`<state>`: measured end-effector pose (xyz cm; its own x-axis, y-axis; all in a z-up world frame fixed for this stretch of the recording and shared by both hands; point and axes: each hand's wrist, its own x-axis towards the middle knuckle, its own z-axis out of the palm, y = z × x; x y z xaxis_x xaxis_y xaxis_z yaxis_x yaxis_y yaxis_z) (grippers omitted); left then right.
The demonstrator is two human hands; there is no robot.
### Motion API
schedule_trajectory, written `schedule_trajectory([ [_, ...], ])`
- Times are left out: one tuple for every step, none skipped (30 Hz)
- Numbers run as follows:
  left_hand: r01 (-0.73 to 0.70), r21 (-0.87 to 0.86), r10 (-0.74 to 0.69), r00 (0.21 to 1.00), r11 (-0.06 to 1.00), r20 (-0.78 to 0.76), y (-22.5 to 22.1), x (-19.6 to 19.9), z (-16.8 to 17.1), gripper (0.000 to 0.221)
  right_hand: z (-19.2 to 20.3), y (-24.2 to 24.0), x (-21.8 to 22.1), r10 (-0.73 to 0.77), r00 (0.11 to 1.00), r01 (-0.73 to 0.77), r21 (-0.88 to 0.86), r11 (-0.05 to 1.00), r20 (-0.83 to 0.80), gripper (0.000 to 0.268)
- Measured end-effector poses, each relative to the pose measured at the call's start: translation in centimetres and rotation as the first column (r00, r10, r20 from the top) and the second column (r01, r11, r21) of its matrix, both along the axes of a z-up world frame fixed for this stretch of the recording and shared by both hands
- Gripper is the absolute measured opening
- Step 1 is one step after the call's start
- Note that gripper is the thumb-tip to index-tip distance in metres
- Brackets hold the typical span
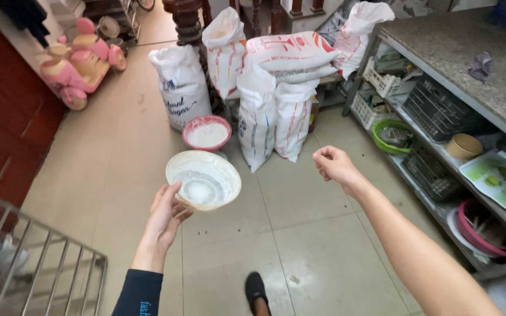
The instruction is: The person stirs a yellow liquid in a small pot, measures white powder from various containers and large sacks into a cup and a red basin using a spoon, and weighs the ingredients on a scale.
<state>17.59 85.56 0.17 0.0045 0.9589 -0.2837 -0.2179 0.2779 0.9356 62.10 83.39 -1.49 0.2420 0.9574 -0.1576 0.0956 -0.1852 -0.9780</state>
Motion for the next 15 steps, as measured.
schedule_trajectory([
  [0.002, -0.011, -0.002, 1.000, 1.000, 0.001, 3.5, 0.2, -0.4, 0.083, 0.1, 3.1, 0.5, -0.012, 1.000, 0.012, 0.002, 1.000, 0.007, 0.018],
  [0.014, -0.026, -0.014, 1.000, 1.000, -0.004, 7.1, 0.6, -0.5, 0.082, 0.4, 6.0, 1.2, -0.027, 1.000, 0.027, -0.002, 1.000, 0.009, 0.018],
  [0.027, -0.042, -0.027, 1.000, 0.999, -0.009, 10.8, 1.1, -0.6, 0.080, 0.8, 8.8, 1.8, -0.042, 0.999, 0.042, -0.005, 0.999, 0.010, 0.017],
  [0.038, -0.058, -0.038, 0.999, 0.998, -0.007, 14.5, 1.8, -0.8, 0.079, 1.0, 11.4, 2.6, -0.058, 0.998, 0.058, -0.005, 0.998, -0.002, 0.017],
  [0.088, 0.000, -0.088, 0.996, 0.996, 0.012, 18.6, 2.7, -0.6, 0.079, 1.2, 13.7, 3.2, -0.073, 0.997, 0.073, -0.005, 0.997, -0.014, 0.018],
  [0.136, 0.049, -0.137, 0.990, 0.990, 0.030, 22.1, 3.8, -0.6, 0.080, 1.0, 15.6, 3.8, -0.088, 0.996, 0.087, -0.014, 0.996, -0.025, 0.018],
  [0.181, 0.099, -0.186, 0.981, 0.979, 0.048, 25.1, 4.7, -0.6, 0.083, 1.0, 17.6, 4.6, -0.105, 0.994, 0.104, -0.021, 0.994, -0.025, 0.018],
  [0.156, 0.061, -0.156, 0.988, 0.986, 0.000, 27.8, 5.9, -0.4, 0.085, 0.9, 19.6, 5.6, -0.118, 0.993, 0.117, -0.029, 0.993, -0.023, 0.018],
  [0.128, 0.026, -0.127, 0.991, 0.991, -0.049, 30.8, 7.6, 0.2, 0.087, 0.7, 21.7, 6.6, -0.131, 0.991, 0.130, -0.036, 0.991, -0.021, 0.018],
  [0.096, -0.001, -0.096, 0.990, 0.995, -0.103, 33.9, 9.2, 1.0, 0.092, 0.4, 24.0, 7.4, -0.144, 0.989, 0.143, -0.041, 0.989, -0.027, 0.017],
  [0.114, 0.016, -0.112, 0.989, 0.993, -0.099, 36.6, 10.9, 1.6, 0.092, 0.0, 26.1, 8.5, -0.157, 0.987, 0.155, -0.045, 0.987, -0.032, 0.015],
  [0.130, 0.032, -0.126, 0.987, 0.991, -0.097, 39.2, 12.2, 1.9, 0.093, -0.7, 28.4, 9.2, -0.168, 0.985, 0.166, -0.051, 0.985, -0.041, 0.013],
  [0.145, 0.049, -0.140, 0.985, 0.988, -0.096, 41.7, 13.4, 2.1, 0.095, -1.5, 30.9, 10.0, -0.176, 0.984, 0.174, -0.057, 0.983, -0.036, 0.013],
  [0.138, 0.025, -0.135, 0.986, 0.990, -0.096, 44.3, 14.7, 2.1, 0.100, -2.1, 33.3, 11.0, -0.186, 0.982, 0.184, -0.066, 0.981, -0.029, 0.012],
  [0.130, 0.001, -0.129, 0.987, 0.992, -0.097, 46.9, 15.8, 2.0, 0.105, -2.6, 35.7, 11.9, -0.195, 0.981, 0.193, -0.075, 0.978, -0.021, 0.012],
])
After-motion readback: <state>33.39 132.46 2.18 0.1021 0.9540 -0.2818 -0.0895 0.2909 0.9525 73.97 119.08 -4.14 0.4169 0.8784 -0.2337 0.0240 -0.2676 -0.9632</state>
